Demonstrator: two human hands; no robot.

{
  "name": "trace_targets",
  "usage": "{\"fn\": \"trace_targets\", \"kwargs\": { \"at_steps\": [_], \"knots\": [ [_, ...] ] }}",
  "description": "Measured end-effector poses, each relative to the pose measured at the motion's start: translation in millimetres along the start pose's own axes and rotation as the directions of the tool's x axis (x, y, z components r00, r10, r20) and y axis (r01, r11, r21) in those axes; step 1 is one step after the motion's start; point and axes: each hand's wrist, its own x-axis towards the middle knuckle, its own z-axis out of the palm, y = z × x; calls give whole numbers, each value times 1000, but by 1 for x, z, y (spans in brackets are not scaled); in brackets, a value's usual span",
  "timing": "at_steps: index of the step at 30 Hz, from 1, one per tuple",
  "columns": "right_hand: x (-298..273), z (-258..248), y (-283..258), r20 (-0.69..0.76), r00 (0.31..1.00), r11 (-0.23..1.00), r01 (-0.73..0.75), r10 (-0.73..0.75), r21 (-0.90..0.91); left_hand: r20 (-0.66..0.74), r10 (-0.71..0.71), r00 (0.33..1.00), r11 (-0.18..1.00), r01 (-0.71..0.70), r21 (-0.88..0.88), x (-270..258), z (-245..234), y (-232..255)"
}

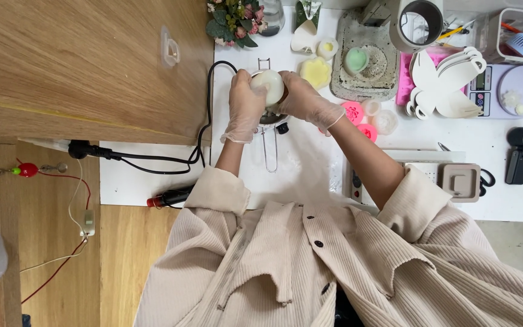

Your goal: Melting wax and preparing a wax mold in a candle studio.

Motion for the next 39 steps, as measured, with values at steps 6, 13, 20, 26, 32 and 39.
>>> {"fn": "trace_targets", "kwargs": {
  "at_steps": [6, 13, 20, 26, 32, 39],
  "knots": [
    [-1, -2, -13, 14, 1000, 1000, -27, 27, 1, -20, 17, 1000, 1000, -18, -8, 1, 3, -2],
    [25, 20, 38, -10, 992, 977, 119, -123, -175, -25, -4, 1000, 1000, 4, -23, 2, 0, -7],
    [9, 15, 4, -37, 999, 978, 27, -36, -209, -13, -14, 1000, 1000, 13, -25, 2, 0, -7],
    [10, 14, 4, -24, 999, 971, 21, -28, -240, -11, -16, 1000, 999, 16, -28, 1, -4, -5],
    [-1, -5, 5, 160, 987, 970, -67, 30, 233, 59, -69, 996, 981, 79, -178, -4, -10, -22],
    [3, -2, 27, 240, 960, 717, -268, 143, 644, 232, -168, 958, 948, 222, -228, -10, -20, -14]
  ]
}}
